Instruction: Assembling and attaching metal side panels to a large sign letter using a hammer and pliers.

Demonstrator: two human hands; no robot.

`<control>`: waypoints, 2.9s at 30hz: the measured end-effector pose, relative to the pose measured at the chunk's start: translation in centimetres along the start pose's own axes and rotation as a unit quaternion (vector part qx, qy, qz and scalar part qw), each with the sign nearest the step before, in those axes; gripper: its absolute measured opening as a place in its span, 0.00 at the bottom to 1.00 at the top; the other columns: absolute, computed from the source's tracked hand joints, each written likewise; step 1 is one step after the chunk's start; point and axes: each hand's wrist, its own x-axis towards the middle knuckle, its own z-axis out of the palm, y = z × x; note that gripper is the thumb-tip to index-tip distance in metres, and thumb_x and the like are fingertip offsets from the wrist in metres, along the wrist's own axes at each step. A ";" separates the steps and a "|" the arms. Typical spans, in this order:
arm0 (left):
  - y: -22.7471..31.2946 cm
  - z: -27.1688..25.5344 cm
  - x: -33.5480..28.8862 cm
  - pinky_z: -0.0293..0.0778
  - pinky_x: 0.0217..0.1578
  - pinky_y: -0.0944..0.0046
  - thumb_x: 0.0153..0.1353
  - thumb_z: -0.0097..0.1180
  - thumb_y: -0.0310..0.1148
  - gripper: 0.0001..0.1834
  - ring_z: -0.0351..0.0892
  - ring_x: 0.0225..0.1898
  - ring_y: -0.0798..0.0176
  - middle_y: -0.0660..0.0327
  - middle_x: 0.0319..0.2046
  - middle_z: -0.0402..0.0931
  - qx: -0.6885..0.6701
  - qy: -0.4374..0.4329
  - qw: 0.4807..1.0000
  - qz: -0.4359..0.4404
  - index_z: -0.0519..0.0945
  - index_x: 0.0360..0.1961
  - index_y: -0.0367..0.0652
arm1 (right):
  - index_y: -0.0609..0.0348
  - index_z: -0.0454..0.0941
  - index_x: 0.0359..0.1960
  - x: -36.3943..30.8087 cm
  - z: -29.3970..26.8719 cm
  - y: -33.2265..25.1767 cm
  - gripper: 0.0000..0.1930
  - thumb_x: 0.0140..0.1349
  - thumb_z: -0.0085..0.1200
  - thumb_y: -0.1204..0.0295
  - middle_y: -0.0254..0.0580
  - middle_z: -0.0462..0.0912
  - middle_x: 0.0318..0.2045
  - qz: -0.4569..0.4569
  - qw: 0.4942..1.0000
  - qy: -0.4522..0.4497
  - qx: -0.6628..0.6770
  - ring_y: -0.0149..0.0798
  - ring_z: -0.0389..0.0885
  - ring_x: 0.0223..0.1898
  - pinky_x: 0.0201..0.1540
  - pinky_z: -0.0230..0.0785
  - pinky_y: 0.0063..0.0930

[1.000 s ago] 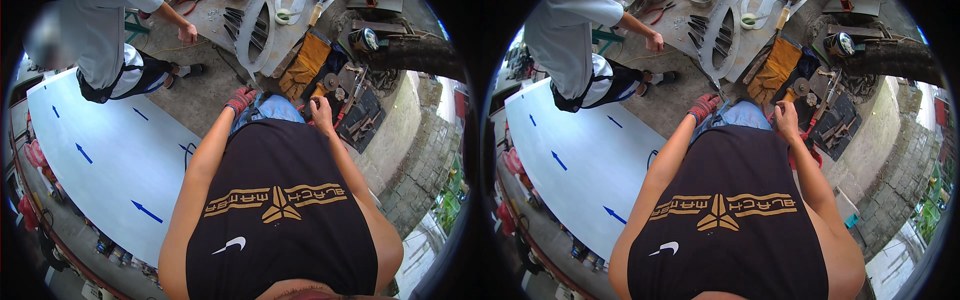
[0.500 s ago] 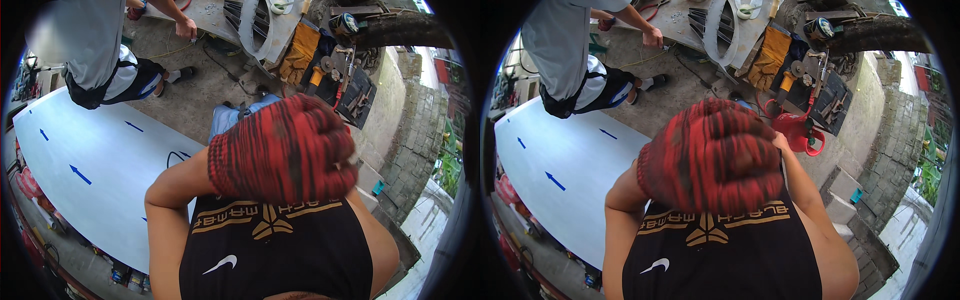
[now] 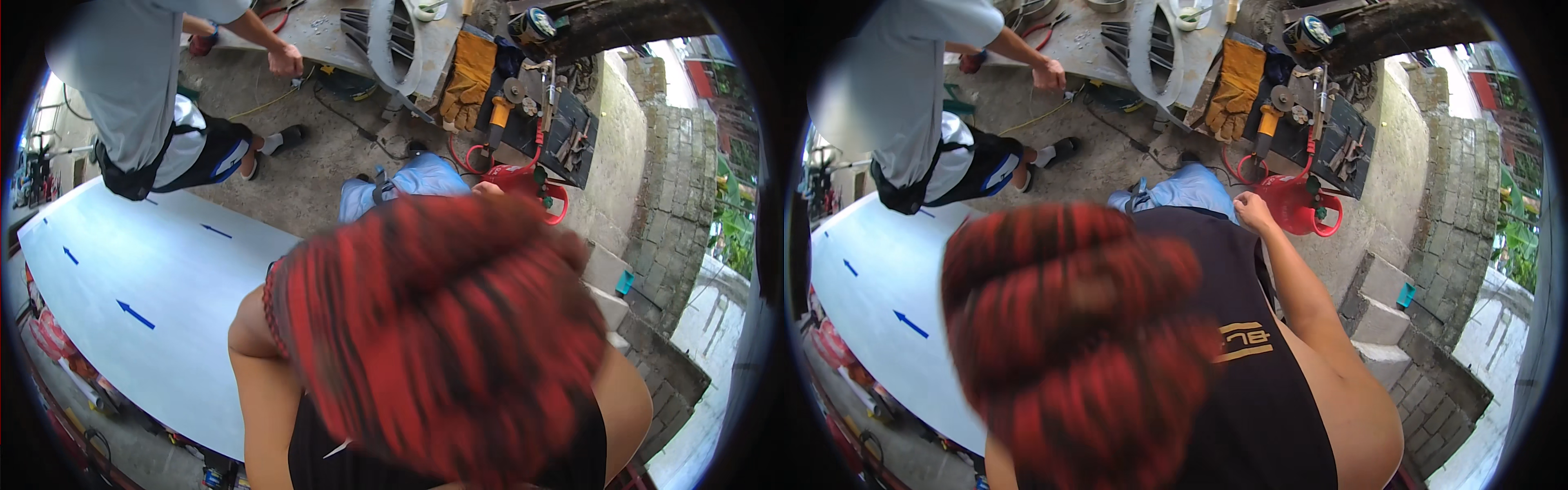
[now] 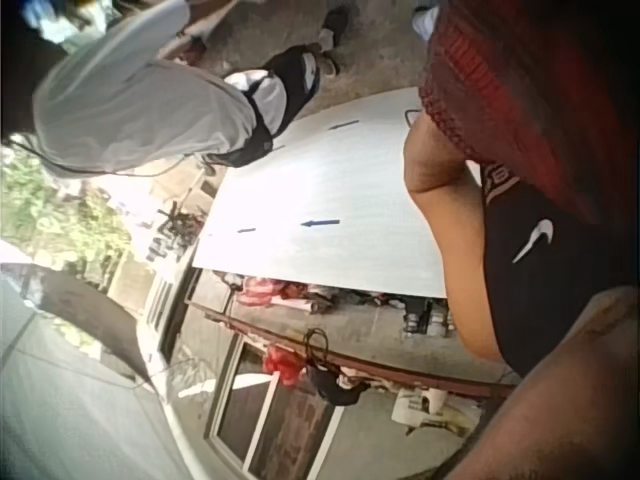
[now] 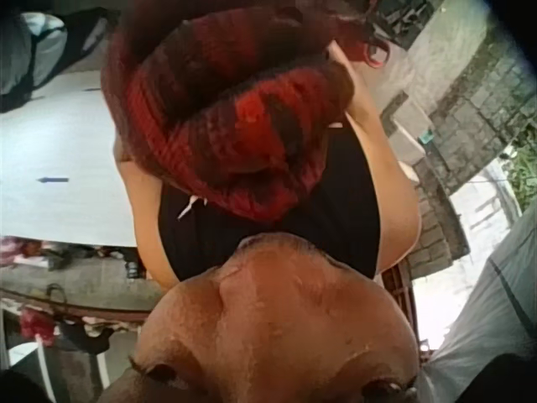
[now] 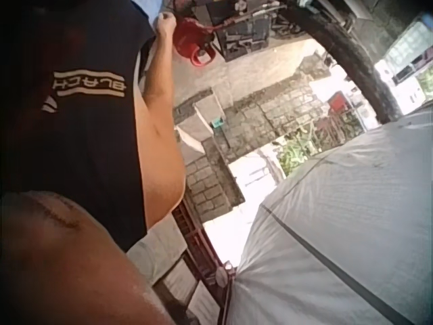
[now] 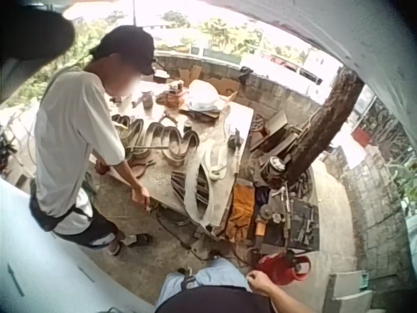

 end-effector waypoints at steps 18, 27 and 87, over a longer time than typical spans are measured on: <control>-27.5 8.4 4.9 0.70 0.61 0.47 0.54 0.70 0.31 0.24 0.76 0.58 0.45 0.53 0.53 0.79 0.277 0.287 0.907 -0.135 0.79 0.54 0.46 | 0.62 0.83 0.47 0.7 -0.4 -0.2 0.14 0.64 0.58 0.68 0.54 0.88 0.41 -0.001 0.996 0.074 0.042 0.52 0.87 0.47 0.52 0.77 0.40; -25.1 7.6 12.4 0.69 0.61 0.47 0.55 0.69 0.31 0.20 0.75 0.59 0.47 0.56 0.54 0.79 0.348 0.272 0.893 -0.083 0.80 0.50 0.49 | 0.61 0.81 0.44 2.0 -3.3 -3.7 0.09 0.62 0.55 0.77 0.48 0.82 0.40 -0.175 0.972 0.147 0.047 0.51 0.81 0.47 0.54 0.73 0.42; -37.0 4.9 31.1 0.71 0.48 0.50 0.49 0.62 0.31 0.13 0.81 0.47 0.56 0.73 0.44 0.83 0.452 0.078 0.879 0.133 0.85 0.37 0.60 | 0.54 0.81 0.48 20.5 -1.7 -13.2 0.16 0.59 0.54 0.84 0.37 0.83 0.44 -0.508 0.856 0.036 -0.088 0.42 0.80 0.49 0.59 0.65 0.36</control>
